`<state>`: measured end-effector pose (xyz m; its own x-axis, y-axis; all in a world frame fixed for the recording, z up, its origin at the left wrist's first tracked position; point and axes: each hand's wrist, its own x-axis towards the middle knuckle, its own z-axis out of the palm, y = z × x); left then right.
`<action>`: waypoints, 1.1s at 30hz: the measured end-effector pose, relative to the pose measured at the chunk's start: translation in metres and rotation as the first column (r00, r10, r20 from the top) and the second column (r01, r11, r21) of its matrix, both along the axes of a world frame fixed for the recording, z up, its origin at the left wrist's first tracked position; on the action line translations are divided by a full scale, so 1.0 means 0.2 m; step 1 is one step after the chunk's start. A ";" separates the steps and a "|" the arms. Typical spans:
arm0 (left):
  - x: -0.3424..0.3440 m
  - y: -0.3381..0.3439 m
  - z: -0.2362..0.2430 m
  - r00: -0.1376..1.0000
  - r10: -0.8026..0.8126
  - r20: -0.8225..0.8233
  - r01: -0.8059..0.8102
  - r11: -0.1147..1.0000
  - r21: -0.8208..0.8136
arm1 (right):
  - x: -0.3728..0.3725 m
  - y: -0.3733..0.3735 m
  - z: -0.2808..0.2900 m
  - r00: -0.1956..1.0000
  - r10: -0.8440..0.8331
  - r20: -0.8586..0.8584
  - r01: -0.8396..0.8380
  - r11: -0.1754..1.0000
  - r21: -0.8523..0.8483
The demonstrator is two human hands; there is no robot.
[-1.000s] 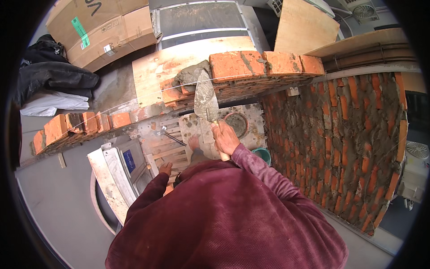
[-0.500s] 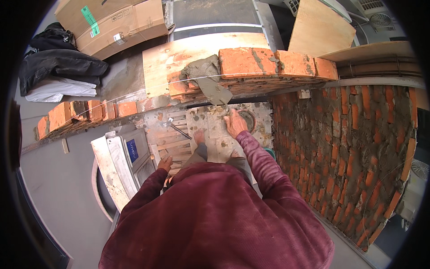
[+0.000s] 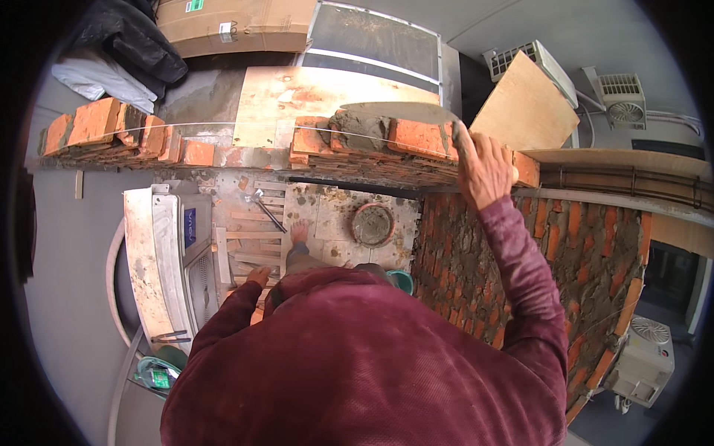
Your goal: The person builds a brick wall by applying mortar with a trowel, placing bricks along a guide string, and tapping them into position.
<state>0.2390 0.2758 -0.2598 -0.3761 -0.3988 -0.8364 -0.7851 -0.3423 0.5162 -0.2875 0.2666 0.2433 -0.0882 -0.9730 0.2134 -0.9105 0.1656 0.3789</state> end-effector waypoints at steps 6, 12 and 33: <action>-0.22 0.23 0.26 0.954 0.186 -0.236 -0.128 0.962 0.240 | -0.19 -0.48 -0.18 0.941 0.261 -0.216 -0.169 0.915 0.366; -0.18 0.41 0.63 0.802 0.597 -0.021 -0.484 0.670 0.562 | -0.07 -0.67 -0.36 0.860 0.468 -0.204 -0.299 0.786 0.542; -0.46 1.90 1.05 -0.107 0.994 -0.030 -0.748 -0.061 0.661 | 0.02 0.42 -0.46 0.454 0.216 0.864 -0.331 0.942 -0.061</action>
<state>0.1460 0.6561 -0.0489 -0.2089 -0.4275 -0.8795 0.6781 -0.7114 0.1847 -0.2835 0.3500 0.1519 0.1053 -0.9904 0.0901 -0.7820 -0.1384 -0.6077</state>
